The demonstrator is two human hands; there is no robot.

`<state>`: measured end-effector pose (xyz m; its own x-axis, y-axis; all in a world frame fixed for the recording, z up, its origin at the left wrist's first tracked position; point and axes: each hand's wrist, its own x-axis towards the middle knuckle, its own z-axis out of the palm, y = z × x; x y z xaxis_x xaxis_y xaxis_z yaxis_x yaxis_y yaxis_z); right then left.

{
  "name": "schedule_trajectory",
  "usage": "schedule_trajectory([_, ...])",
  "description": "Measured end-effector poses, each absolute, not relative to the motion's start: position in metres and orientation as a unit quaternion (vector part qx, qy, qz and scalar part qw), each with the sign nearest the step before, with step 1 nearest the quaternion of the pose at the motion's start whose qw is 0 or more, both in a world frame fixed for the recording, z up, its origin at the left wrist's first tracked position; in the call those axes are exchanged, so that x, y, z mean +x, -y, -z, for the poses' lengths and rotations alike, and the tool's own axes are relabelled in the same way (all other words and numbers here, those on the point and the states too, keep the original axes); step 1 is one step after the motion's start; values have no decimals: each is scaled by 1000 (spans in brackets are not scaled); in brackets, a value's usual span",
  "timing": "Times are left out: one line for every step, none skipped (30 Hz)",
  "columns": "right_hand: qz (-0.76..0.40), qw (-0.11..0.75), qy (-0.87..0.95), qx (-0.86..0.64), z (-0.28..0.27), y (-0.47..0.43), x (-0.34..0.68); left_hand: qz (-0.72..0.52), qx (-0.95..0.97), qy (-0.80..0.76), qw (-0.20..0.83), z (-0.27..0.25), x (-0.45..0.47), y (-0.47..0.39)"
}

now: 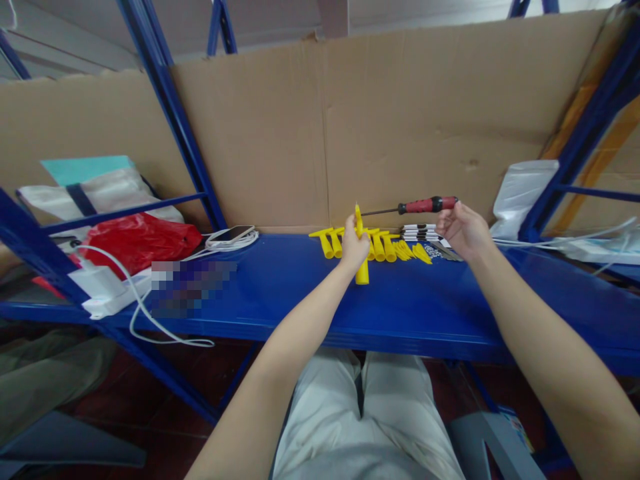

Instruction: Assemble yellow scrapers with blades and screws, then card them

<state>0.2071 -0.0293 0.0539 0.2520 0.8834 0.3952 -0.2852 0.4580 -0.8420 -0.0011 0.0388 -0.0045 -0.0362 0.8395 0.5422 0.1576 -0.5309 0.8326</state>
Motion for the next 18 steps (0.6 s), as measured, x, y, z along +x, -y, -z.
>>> schedule_trajectory([-405, 723, 453, -330, -53, 28, 208, -601, 632, -396, 286, 4, -1, -38])
schedule_trajectory([-405, 725, 449, -331, -52, 27, 209, -599, 631, -399, 289, 4, -1, -37])
schedule_trajectory([-404, 727, 446, -331, -51, 25, 211, -598, 630, -402, 290, 3, -1, -36])
schedule_trajectory([-403, 728, 446, -329, -50, 23, 212, -597, 630, -403, 290, 2, -1, -35])
schedule_trajectory([-402, 729, 447, -327, -49, 21, 214, -596, 631, -402, 290, 2, -1, -34])
schedule_trajectory([-400, 730, 448, -326, -47, 18, 216, -596, 634, -401, 288, 1, -1, -32])
schedule_trajectory([-399, 731, 448, -326, -46, 16, 218, -595, 637, -398, 287, 0, -1, -31])
schedule_trajectory([-396, 732, 447, -329, -44, 13, 219, -594, 640, -394, 286, 0, -1, -29])
schedule_trajectory([-392, 732, 447, -332, -43, 11, 221, -593, 644, -390, 285, 0, -1, -28])
schedule_trajectory([-388, 732, 449, -336, -42, 10, 222, -592, 646, -387, 285, -1, -1, -27])
schedule_trajectory([-384, 731, 451, -339, -41, 9, 222, -592, 648, -386, 285, -1, -1, -26])
schedule_trajectory([-380, 729, 454, -343, -40, 9, 223, -591, 649, -386, 285, -1, -1, -25])
schedule_trajectory([-379, 728, 454, -346, -41, 9, 223, -590, 649, -387, 285, -2, -1, -25])
schedule_trajectory([-379, 727, 453, -349, -41, 11, 222, -589, 648, -389, 286, -2, -1, -25])
schedule_trajectory([-381, 727, 452, -350, -42, 12, 221, -588, 647, -391, 287, -2, -1, -25])
schedule_trajectory([-385, 725, 450, -351, -44, 15, 219, -588, 645, -394, 288, -2, -1, -25])
schedule_trajectory([-390, 725, 448, -350, -46, 17, 217, -588, 643, -396, 289, -2, -1, -25])
schedule_trajectory([-397, 724, 445, -347, -48, 20, 215, -589, 641, -398, 289, -3, -1, -25])
